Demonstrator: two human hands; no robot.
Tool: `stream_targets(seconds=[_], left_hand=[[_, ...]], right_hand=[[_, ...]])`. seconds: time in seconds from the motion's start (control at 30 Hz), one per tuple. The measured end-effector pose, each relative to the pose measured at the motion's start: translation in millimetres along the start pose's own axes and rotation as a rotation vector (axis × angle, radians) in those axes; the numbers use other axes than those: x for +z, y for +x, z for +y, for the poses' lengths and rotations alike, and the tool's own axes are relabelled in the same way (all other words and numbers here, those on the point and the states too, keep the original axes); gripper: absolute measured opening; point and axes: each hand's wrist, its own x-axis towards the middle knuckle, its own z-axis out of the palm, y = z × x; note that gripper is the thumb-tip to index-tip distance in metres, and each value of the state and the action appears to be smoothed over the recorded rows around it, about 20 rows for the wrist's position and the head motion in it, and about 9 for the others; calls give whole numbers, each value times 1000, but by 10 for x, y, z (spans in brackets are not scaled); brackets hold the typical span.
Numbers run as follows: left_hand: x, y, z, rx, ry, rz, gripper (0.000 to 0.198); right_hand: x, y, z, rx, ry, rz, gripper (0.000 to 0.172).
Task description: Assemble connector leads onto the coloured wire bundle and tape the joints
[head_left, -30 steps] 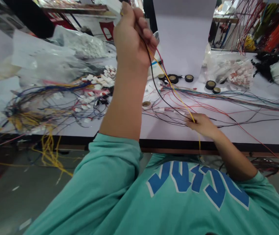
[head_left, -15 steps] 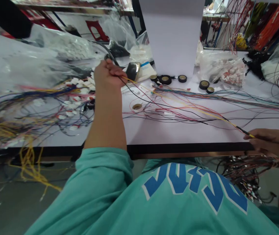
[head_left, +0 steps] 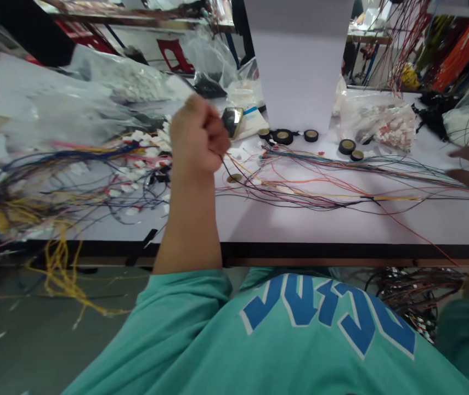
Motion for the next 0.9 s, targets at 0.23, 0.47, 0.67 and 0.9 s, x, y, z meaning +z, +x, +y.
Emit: stream_targets(seconds=[0.23, 0.47, 0.67, 0.9], left_hand=[[635, -711, -241, 115, 520, -791, 23], [614, -849, -584, 283, 569, -582, 11], [598, -970, -775, 375, 696, -363, 7], [538, -875, -939, 498, 705, -213, 11]], right_hand=[[1311, 385, -878, -135, 383, -251, 47], [1698, 331, -900, 84, 468, -165, 34], [1828, 369, -777, 328, 770, -58, 34], [2061, 399, -822, 416, 952, -154, 37]])
